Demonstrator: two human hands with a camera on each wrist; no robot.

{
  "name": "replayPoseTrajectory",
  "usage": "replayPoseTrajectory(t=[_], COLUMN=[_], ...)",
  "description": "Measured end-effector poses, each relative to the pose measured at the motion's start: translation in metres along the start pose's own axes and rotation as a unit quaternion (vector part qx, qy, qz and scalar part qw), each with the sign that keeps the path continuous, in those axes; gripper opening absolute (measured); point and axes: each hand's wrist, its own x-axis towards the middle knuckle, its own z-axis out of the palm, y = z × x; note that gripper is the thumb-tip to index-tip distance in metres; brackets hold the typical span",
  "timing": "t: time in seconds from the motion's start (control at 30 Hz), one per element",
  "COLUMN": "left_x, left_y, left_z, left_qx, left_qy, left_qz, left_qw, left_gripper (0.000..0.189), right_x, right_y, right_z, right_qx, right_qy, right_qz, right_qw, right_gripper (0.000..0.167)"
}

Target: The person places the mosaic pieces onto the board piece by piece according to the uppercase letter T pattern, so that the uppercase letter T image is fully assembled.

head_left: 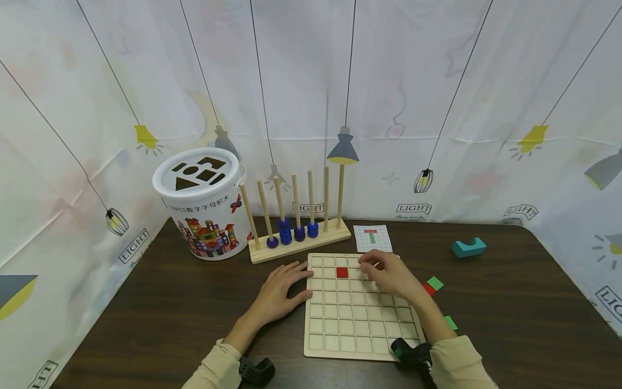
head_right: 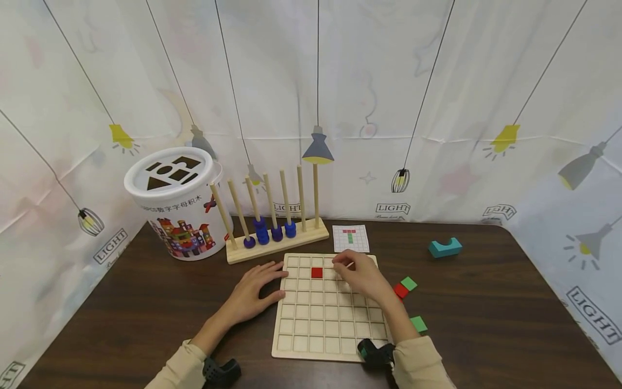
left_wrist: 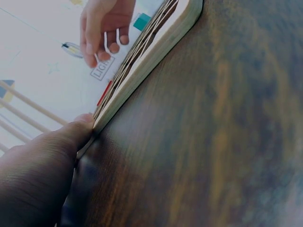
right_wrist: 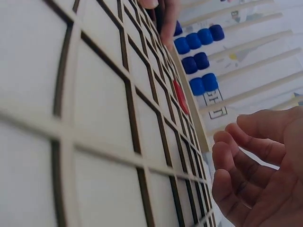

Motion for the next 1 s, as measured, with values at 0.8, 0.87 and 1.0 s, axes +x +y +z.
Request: replayPoseTrajectory(t=[0.8,0.87,1.0], left_x=[-0.001,0.0,0.001], left_y=[0.0,0.0,0.001], left_z=[0.001,0.001,0.001], left_qx=[-0.002,-0.003,-0.005], left_qy=[-0.004,-0.004,-0.004], left_qz=[-0.007,-0.007,-0.007], left_qw=[1.0,1.0,1.0], left_gripper=[0.047,0.047,0.047], right_x=[-0.048,-0.052,-0.059], right_y=[0.041,0.044,0.049], right_z=[-0.061,-0.064,-0.069], right_qx=[-0.089,-0.093,-0.105], right_qy=[0.026,0.023,0.011], right_qz=[0.024,0.019,0.012], right_qw=[0.9954,0.9952,0.9943], right_gripper=[0.028,0.027,0.026])
